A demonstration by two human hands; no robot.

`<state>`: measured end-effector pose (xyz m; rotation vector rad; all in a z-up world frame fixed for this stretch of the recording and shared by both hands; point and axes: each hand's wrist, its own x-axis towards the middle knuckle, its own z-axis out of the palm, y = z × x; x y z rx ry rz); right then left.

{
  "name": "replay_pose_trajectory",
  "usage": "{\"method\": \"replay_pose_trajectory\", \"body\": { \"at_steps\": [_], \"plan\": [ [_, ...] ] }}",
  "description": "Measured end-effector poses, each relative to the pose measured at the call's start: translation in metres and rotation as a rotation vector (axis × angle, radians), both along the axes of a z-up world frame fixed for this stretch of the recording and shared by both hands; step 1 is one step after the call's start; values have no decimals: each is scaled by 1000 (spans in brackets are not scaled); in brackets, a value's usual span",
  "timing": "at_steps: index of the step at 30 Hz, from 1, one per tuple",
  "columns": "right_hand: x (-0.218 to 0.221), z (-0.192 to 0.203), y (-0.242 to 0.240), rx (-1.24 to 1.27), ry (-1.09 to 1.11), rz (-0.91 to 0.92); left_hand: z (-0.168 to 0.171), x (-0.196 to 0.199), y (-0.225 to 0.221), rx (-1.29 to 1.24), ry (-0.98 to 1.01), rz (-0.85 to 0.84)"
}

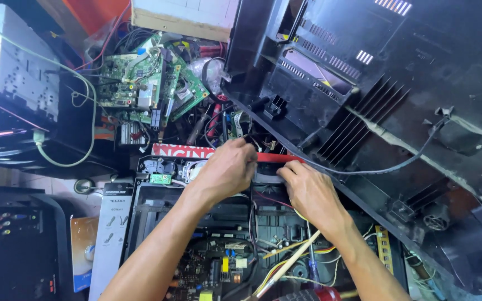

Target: The person is repairing a television by connecting and organizing internal ribbon cables and wiring.

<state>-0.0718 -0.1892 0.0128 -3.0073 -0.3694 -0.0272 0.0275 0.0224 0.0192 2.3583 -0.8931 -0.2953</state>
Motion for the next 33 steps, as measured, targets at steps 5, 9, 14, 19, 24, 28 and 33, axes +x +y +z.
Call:
{"method": "replay_pose_trajectory", "body": {
  "at_steps": [5, 9, 14, 19, 24, 28, 33],
  "plan": [
    [0, -7, -6, -12, 17, 24, 4, -1, 3, 85, 32, -38],
    [-1, -1, -8, 47, 49, 41, -7, 5, -1, 22, 56, -5],
    [-2, 8, -7, 85, 81, 44, -5, 0, 3, 53, 51, -21],
    [-4, 8, -4, 97, -100, 65, 17, 0, 5, -76, 28, 49],
    [-4, 1, -1, 255, -183, -42, 47, -5, 4, -292, 41, 51],
    [-5, 2, -1, 273, -190, -33, 44, -8, 6, -263, 85, -1],
    [-6, -11, -7, 204, -123, -27, 30, -4, 2, -16, 59, -101]
  ]
}}
